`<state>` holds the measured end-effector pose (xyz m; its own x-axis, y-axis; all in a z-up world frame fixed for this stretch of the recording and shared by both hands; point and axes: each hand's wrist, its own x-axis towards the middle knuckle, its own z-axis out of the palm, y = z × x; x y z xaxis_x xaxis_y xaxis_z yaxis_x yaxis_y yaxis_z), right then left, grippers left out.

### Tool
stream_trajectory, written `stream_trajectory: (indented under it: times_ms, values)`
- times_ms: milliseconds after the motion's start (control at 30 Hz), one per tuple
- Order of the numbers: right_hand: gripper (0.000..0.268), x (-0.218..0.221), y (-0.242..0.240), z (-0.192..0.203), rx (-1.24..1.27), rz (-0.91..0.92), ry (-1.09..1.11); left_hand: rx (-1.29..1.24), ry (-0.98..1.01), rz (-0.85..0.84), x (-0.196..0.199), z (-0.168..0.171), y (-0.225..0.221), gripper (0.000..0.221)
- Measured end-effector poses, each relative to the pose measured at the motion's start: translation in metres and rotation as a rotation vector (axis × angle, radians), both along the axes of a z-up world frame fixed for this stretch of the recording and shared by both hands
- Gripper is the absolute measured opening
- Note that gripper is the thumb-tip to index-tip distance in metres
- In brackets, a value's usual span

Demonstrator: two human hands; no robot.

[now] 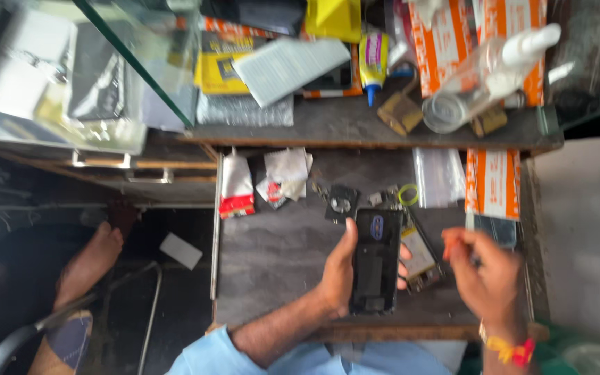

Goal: The person cleans and reassembles a mobile phone by wiping the interior and back panel with a cloth and pressing the components together by hand.

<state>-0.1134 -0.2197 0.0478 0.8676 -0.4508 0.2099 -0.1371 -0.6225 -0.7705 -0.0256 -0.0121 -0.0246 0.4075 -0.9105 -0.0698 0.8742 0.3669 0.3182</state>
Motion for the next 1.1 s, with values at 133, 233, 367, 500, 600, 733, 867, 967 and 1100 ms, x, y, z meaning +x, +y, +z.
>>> stream_trajectory:
  times_ms: [133, 233, 367, 500, 600, 733, 867, 967, 1100]
  values:
    - [0.01, 0.031, -0.012, 0.044, -0.156, 0.089, -0.048, -0.138, 0.121, -0.226, -0.012, -0.009, 0.001, 0.096]
    - [0.011, 0.051, -0.022, 0.059, -0.192, 0.12, 0.015, -0.173, 0.124, -0.392, -0.022, -0.006, -0.004, 0.088]
    - [0.012, 0.06, -0.025, 0.051, -0.195, 0.151, 0.068, -0.177, 0.048, -0.446, -0.028, -0.01, -0.001, 0.086]
    - [0.014, 0.079, 0.009, 0.027, -0.263, 0.273, 0.05, -0.299, 0.123, -0.52, -0.026, -0.017, 0.0, 0.086]
    - [0.013, 0.111, 0.045, 0.015, -0.247, 0.577, -0.038, -0.337, 0.086, -0.53, -0.022, -0.016, 0.003, 0.087]
    - [0.013, 0.17, 0.084, 0.0, -0.256, 0.842, -0.138, -0.364, 0.052, -0.51, -0.014, -0.014, 0.016, 0.091]
    - [0.025, 0.21, 0.112, -0.015, -0.467, 0.806, -0.15, -0.466, 0.101, -0.462, -0.003, -0.007, 0.022, 0.092]
    - [0.012, 0.221, 0.121, -0.028, -0.589, 0.773, -0.15, -0.49, 0.139, -0.409, 0.003, -0.006, 0.028, 0.095]
    - [0.005, 0.225, 0.124, -0.038, -0.528, 0.681, -0.177, -0.55, 0.263, -0.36, -0.001, -0.004, 0.027, 0.091]
